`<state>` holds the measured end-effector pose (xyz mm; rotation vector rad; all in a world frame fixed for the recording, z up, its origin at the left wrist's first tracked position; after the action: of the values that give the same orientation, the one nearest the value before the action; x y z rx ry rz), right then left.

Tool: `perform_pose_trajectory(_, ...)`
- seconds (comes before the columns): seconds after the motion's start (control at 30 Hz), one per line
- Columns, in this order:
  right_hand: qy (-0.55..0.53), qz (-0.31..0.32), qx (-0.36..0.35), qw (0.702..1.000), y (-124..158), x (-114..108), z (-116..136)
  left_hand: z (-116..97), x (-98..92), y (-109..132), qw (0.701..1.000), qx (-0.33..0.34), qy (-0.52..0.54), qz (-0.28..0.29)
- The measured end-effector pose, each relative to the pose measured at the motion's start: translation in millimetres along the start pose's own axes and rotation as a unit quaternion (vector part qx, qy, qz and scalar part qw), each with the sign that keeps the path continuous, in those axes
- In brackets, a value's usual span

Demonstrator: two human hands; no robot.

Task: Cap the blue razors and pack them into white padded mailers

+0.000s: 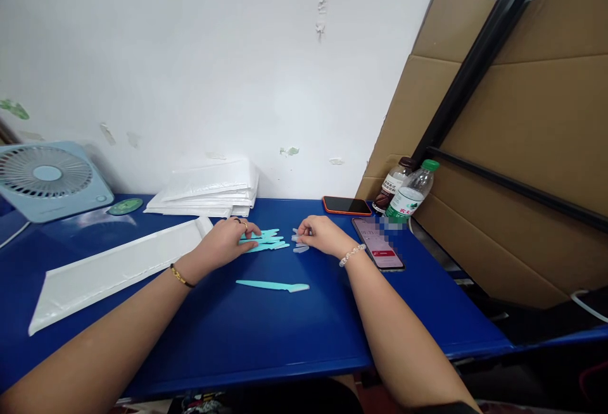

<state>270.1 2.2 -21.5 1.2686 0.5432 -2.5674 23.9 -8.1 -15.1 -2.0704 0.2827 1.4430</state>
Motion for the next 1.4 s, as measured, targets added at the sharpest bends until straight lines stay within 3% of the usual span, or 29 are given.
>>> perform_pose_trajectory(0.23,-0.057,0.027,-0.027,0.998,7,-9,10,-41,9.9,18,0.981,0.103,0.102,0.126)
perform_pose_trajectory(0.43,-0.157,0.125,-0.011,0.980,13,-12,23,-31,15.3,15,0.989,0.028,0.088,0.116)
perform_pose_trajectory(0.53,-0.197,0.133,0.010,0.971,13,-9,26,-24,12.3,10,0.992,-0.017,0.091,0.089)
perform_pose_trajectory(0.7,-0.250,0.099,0.047,0.962,7,-2,16,-11,12.1,5,0.990,-0.041,0.112,0.074)
perform_pose_trajectory(0.87,-0.241,0.026,0.054,0.969,0,-7,-7,2,5.6,3,0.989,-0.087,0.116,0.037)
perform_pose_trajectory(1.07,-0.233,-0.018,0.029,0.972,-5,-6,-15,7,8.8,2,0.954,-0.126,0.271,0.026)
perform_pose_trajectory(1.23,-0.256,-0.035,0.062,0.964,-7,2,-17,2,10.6,0,0.959,-0.100,0.265,0.012)
perform_pose_trajectory(1.4,-0.256,-0.109,0.070,0.958,-8,2,-15,1,13.7,1,0.963,-0.096,0.251,0.020)
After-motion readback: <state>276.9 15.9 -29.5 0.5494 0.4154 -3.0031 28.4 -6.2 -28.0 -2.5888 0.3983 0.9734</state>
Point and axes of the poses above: each hand's wrist, its own y-axis away from the middle knuckle, its own x-axis out of the palm, z = x × y, the point moved 2 cm from there along -y, towards the middle knuckle, and after that the axes turned 8 degrees about -z, right-handed, at the moved point
